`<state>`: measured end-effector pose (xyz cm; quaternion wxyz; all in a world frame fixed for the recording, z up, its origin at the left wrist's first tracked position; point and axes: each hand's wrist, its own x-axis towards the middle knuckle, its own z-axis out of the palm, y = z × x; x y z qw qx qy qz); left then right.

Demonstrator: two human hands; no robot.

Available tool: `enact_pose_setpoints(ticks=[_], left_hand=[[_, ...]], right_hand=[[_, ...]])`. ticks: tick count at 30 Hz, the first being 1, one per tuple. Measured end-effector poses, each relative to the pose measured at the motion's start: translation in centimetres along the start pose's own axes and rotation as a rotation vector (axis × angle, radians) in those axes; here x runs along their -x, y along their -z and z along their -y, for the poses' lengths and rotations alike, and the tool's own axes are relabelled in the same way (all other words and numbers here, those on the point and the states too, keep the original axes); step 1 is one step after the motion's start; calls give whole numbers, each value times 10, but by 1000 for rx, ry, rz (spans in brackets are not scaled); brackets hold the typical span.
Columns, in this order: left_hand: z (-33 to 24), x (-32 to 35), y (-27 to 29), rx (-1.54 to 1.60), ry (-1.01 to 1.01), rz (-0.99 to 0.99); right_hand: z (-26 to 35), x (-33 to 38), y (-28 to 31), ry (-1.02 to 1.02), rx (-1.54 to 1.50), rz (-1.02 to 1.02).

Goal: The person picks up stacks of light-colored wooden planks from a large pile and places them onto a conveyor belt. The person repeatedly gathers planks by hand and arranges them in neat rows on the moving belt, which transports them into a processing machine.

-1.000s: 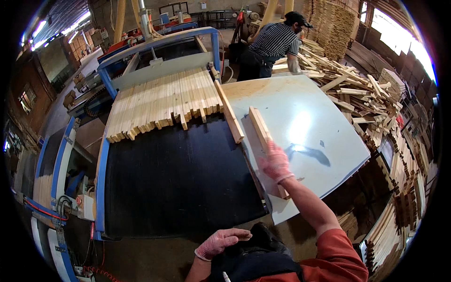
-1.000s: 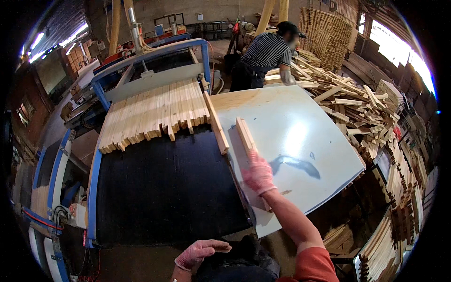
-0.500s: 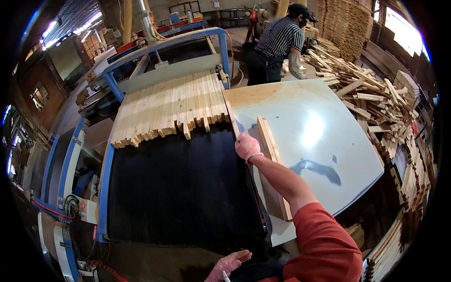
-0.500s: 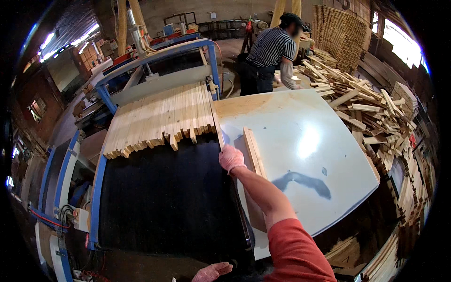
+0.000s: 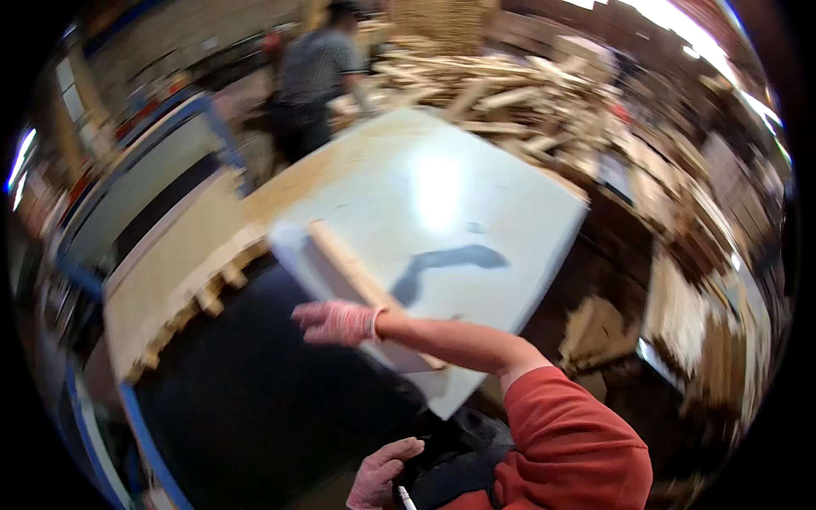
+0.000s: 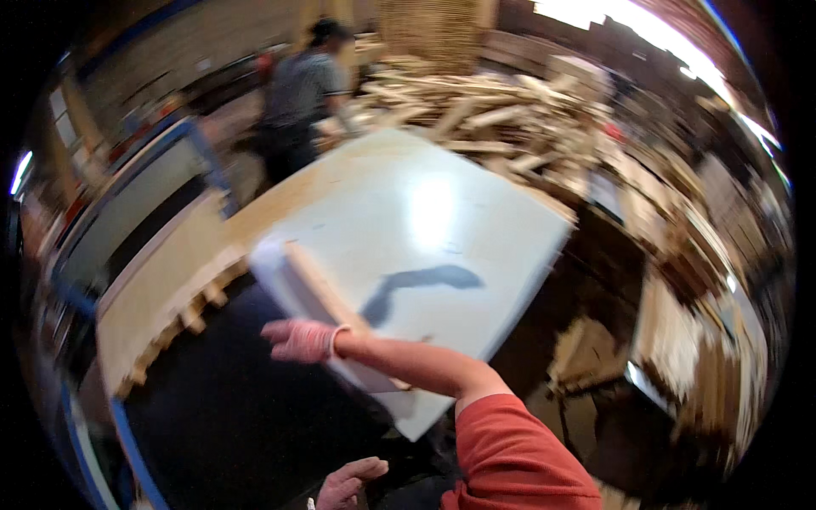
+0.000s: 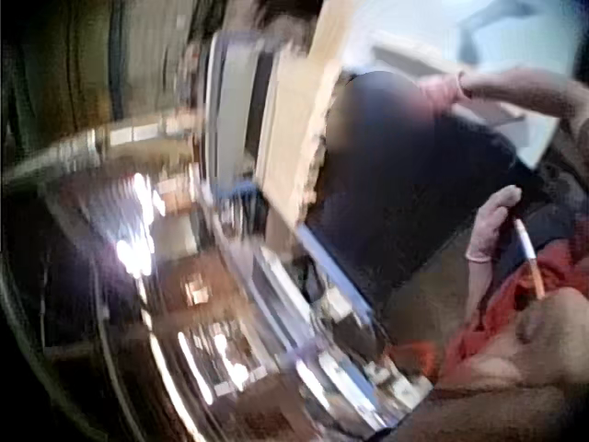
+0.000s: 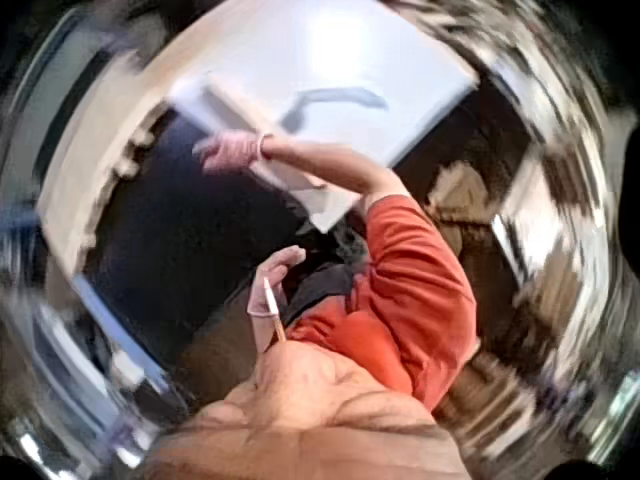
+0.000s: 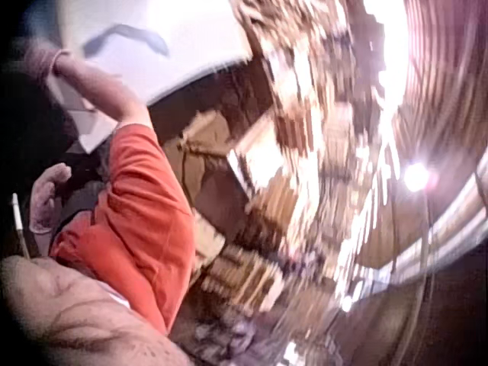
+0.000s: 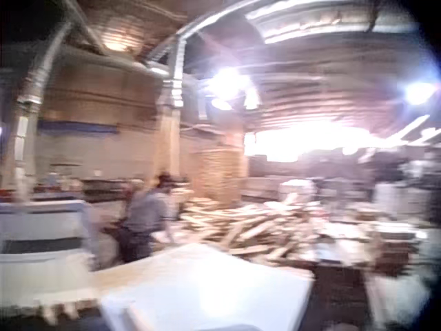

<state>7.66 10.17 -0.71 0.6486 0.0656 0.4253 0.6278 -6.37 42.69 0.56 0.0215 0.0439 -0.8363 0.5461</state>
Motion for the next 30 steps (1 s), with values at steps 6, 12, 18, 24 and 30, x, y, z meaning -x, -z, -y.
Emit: enact_pose_setpoints(ticks=[6,12,18,24,30], left_hand=[[-8,-69,-29,-245,124,339],[26,-149,-150,-307,204,517],[64,-289,-285,-548,432,697],[122,-392,-408,-551,629,747],[158,-512,-485,-700,687,885]], right_hand=[[56,229,60,-271,-667,-12],[-38,445,68,-359,-1112,-857],[-137,611,59,-428,-1412,-1328],[-165,729,100,-391,-1504,-1535],[-177,772,171,-597,-1446,-1786]])
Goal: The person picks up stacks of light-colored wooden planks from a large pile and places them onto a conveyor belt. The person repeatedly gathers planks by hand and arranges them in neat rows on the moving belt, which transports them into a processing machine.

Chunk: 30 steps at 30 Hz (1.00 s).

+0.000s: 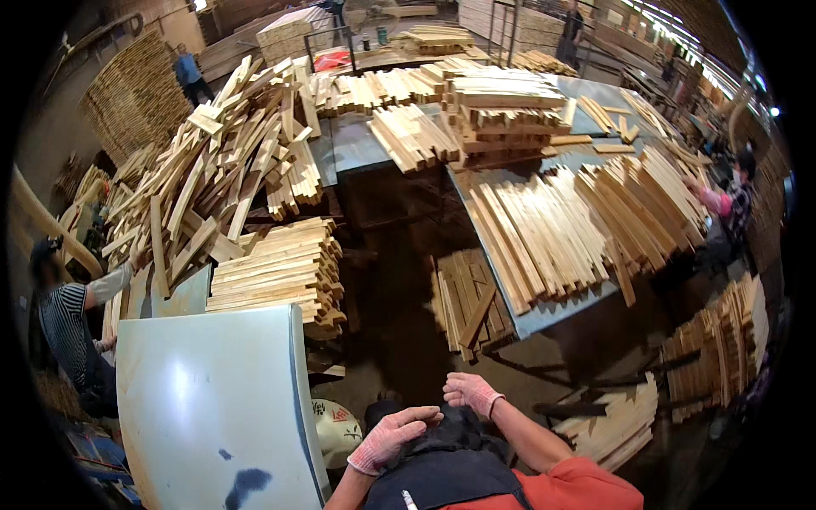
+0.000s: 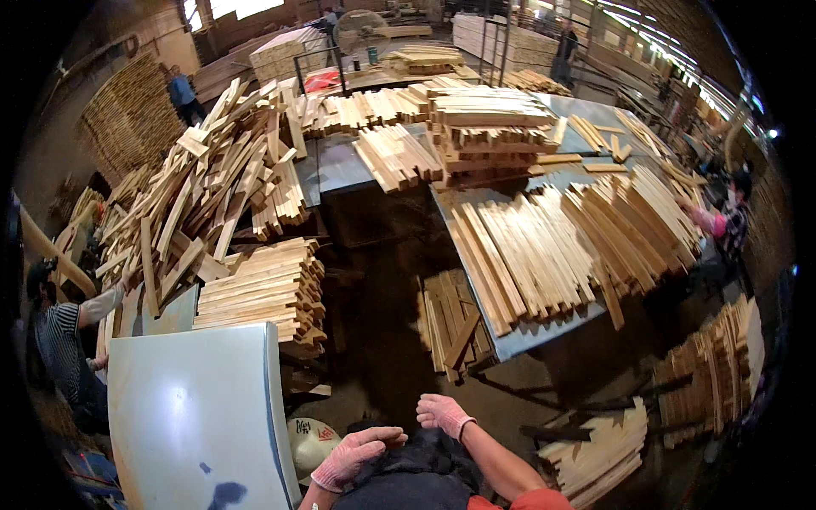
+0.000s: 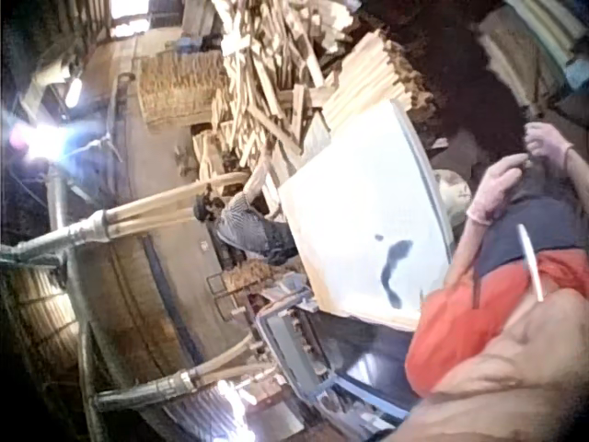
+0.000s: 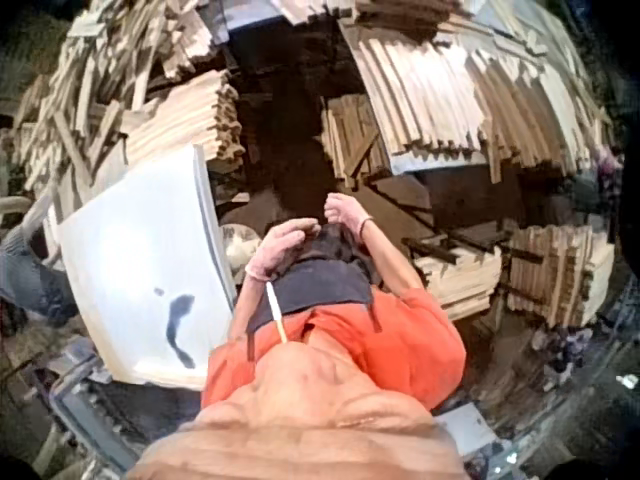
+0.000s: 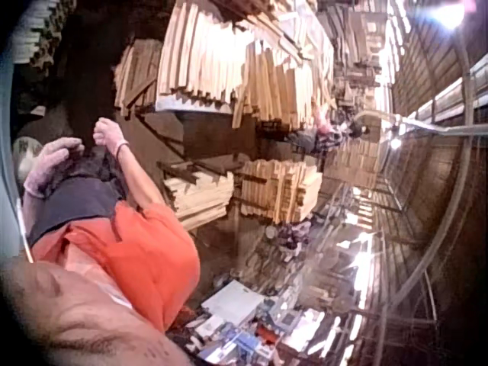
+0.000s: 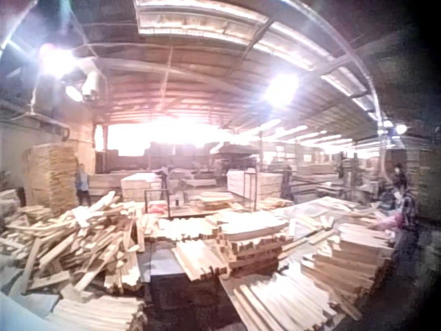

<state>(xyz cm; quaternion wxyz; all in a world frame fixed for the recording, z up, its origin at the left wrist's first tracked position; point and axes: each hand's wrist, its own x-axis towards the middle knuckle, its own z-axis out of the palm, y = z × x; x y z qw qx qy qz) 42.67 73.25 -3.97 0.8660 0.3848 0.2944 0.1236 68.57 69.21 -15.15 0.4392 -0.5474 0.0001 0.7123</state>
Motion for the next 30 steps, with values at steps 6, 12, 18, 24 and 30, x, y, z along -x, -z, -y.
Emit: enact_pose_setpoints(ticks=[6,12,18,24,30], left_hand=[[-82,-111,84,65,-55,34],[-219,-227,194,-211,-275,-340],[-313,-306,323,-70,-357,-838],[-385,-350,481,-318,-252,-1277],[-389,-406,683,-754,54,-1592]], right_hand=[[78,-98,-6,-68,-66,13],[216,-183,-61,19,86,-9],[330,-318,-119,-44,48,187],[427,-475,-210,-27,513,200],[505,-624,-332,306,771,328]])
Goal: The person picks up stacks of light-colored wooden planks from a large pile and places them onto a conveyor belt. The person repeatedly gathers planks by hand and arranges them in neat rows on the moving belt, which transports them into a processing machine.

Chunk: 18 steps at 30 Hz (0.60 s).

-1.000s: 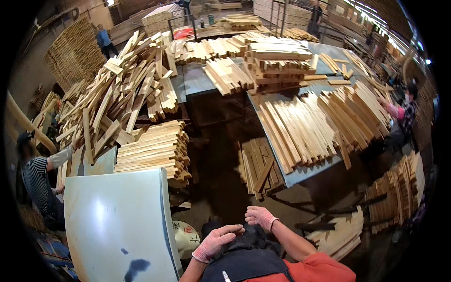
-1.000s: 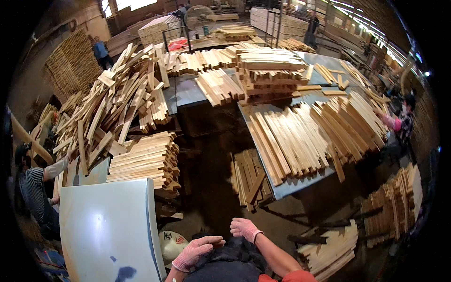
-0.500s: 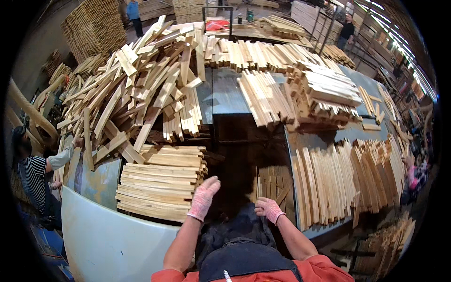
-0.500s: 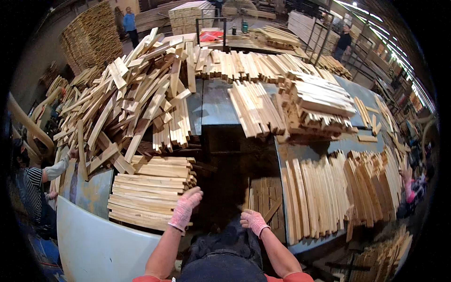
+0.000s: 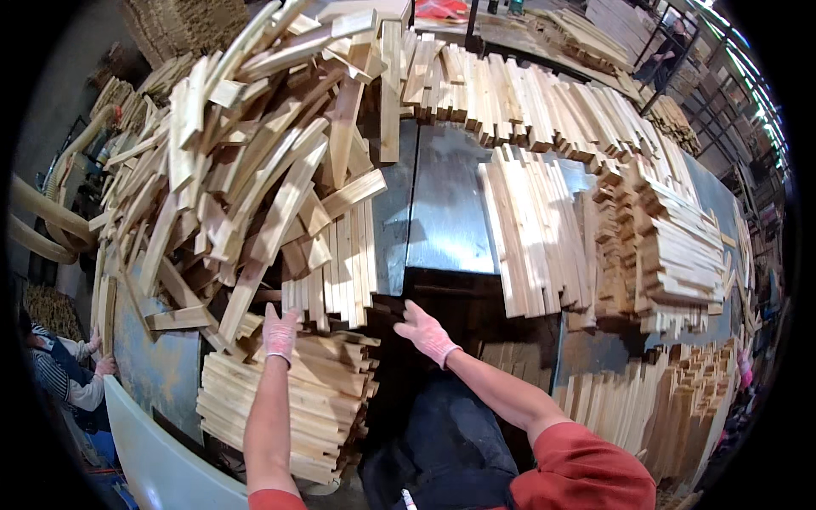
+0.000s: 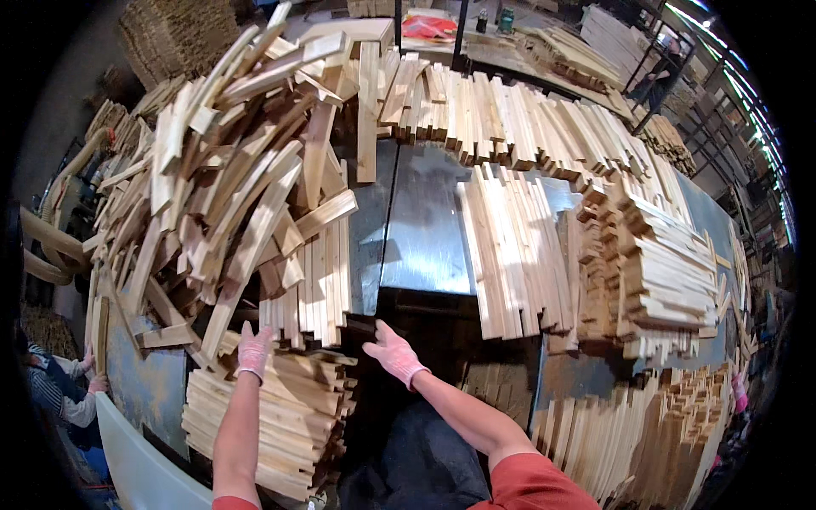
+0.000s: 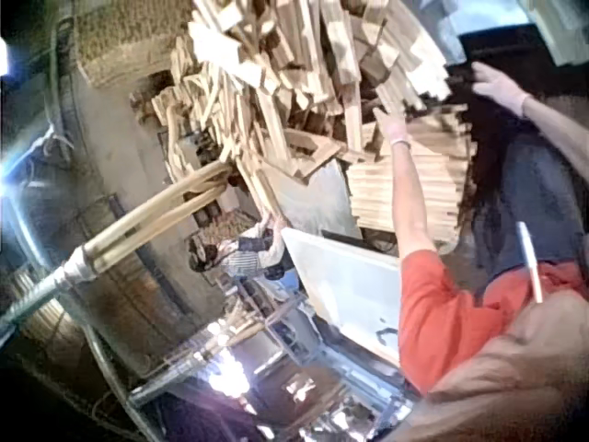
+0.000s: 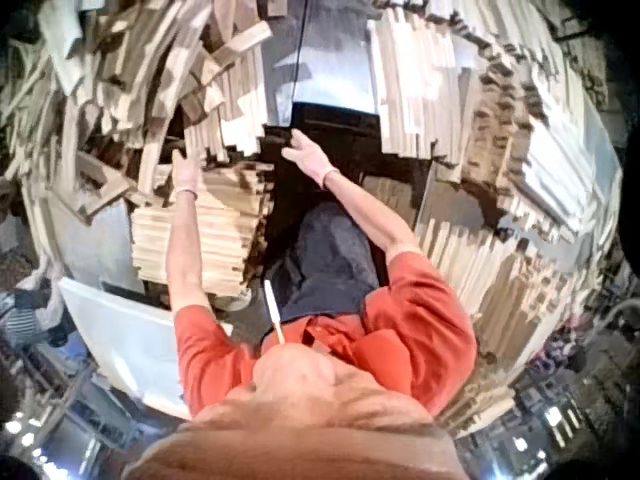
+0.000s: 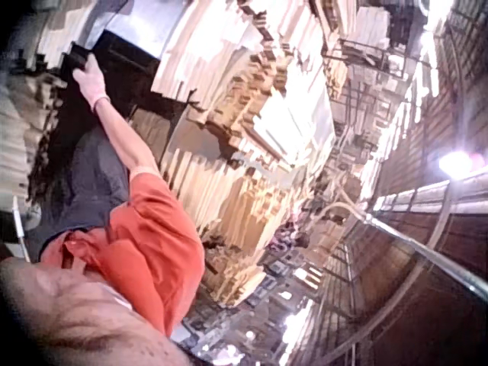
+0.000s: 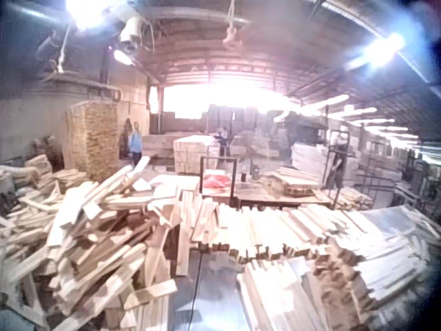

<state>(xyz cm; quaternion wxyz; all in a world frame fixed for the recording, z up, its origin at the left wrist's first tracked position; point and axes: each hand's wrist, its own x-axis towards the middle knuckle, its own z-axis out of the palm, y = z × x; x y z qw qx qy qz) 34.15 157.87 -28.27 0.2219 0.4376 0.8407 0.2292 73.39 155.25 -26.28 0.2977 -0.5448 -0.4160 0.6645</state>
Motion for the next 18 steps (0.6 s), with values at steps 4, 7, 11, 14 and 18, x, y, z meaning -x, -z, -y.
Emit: enact_pose_setpoints(ticks=[4,7,11,14,18], left_hand=[[6,-49,-9,444,174,301],[-24,-63,-36,524,299,197],[-50,-48,-39,508,262,339],[-70,-19,-71,554,233,390],[-32,-24,-126,429,206,192]], right_hand=[[35,-107,-8,184,69,-11],[23,-181,2,251,98,-100],[47,-195,5,255,185,-122],[38,-204,26,433,219,-213],[42,-222,72,286,10,-55]])
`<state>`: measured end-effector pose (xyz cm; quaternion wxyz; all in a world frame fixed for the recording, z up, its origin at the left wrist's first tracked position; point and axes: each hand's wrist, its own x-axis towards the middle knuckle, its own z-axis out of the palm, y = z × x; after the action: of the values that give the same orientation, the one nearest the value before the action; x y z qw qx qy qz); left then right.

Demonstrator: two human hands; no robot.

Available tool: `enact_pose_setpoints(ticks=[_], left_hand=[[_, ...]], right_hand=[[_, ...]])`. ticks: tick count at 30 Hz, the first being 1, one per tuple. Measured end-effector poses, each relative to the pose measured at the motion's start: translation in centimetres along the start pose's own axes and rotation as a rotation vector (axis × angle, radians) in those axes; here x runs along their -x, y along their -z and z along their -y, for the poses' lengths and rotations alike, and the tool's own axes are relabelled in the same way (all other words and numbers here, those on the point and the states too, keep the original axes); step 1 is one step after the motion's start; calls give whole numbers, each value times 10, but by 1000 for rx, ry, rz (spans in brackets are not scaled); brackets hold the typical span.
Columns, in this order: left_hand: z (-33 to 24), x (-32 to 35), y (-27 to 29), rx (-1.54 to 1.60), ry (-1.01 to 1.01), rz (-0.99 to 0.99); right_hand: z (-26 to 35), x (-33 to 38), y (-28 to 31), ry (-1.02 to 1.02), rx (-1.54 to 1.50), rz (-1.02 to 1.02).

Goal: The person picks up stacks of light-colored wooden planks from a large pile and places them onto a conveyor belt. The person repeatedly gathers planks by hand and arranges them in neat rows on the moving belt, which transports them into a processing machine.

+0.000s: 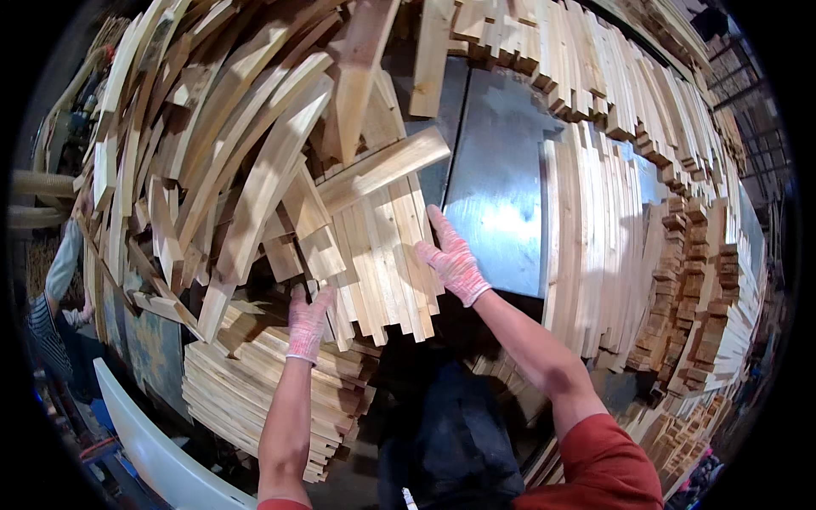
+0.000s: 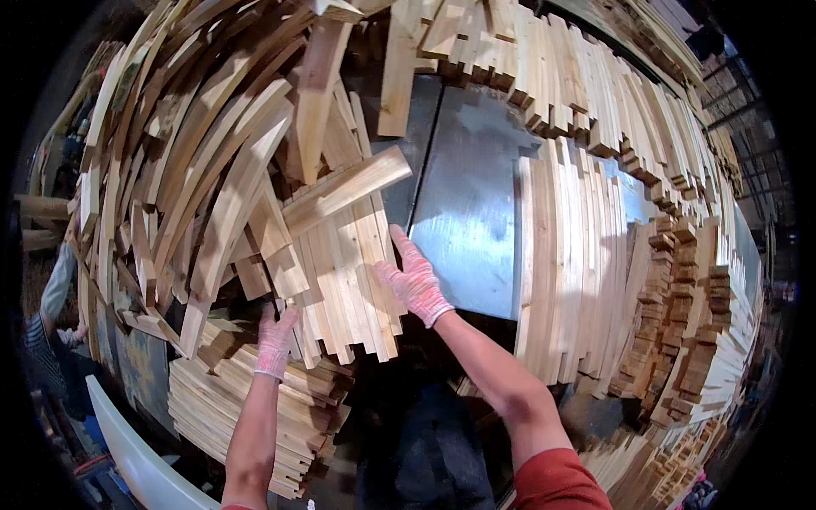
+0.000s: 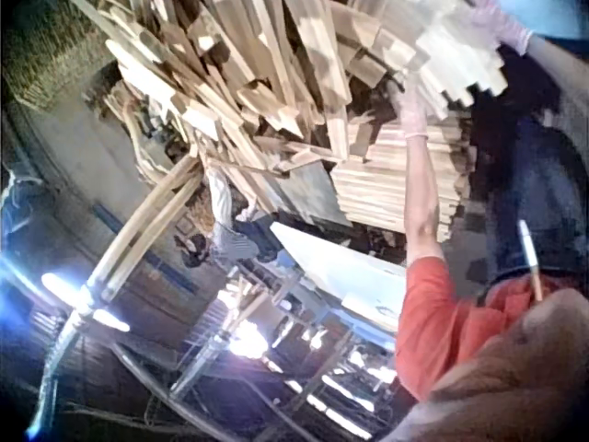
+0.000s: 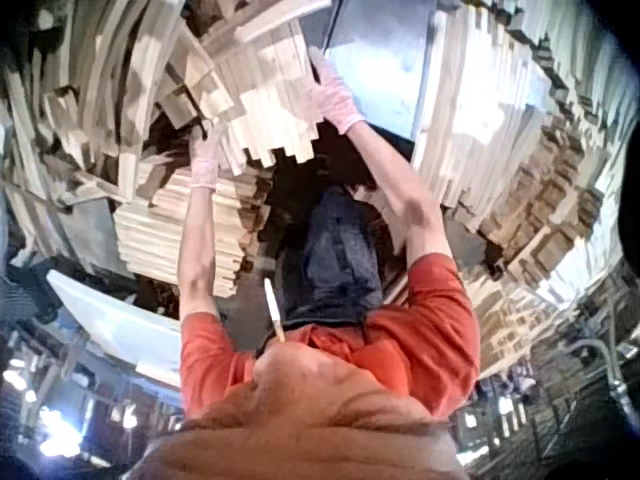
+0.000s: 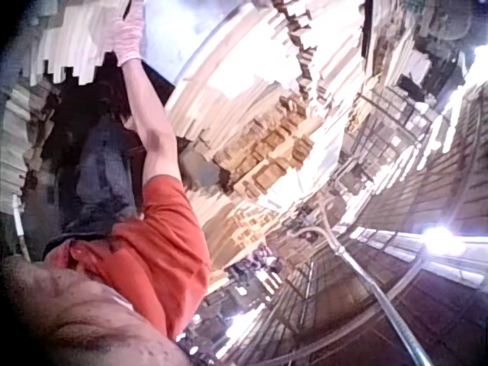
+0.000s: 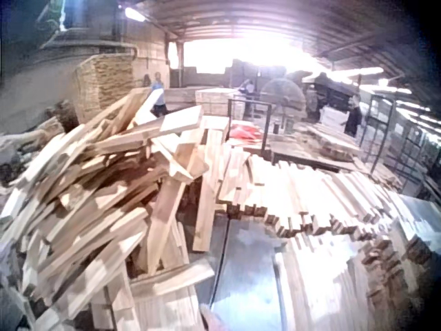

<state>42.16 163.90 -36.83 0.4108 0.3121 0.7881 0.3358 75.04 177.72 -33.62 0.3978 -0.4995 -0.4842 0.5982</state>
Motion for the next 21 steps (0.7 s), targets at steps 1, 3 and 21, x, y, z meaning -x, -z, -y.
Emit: enact_pose_setpoints(ticks=[1,3,21], left_hand=[[10,-6,-5,82,-2,-17],[10,-8,-15,270,36,-26],[-45,267,-53,401,124,305]], right_hand=[[-1,-6,4,-14,25,47],[-2,-11,1,-18,83,56],[73,218,74,-395,-453,11]])
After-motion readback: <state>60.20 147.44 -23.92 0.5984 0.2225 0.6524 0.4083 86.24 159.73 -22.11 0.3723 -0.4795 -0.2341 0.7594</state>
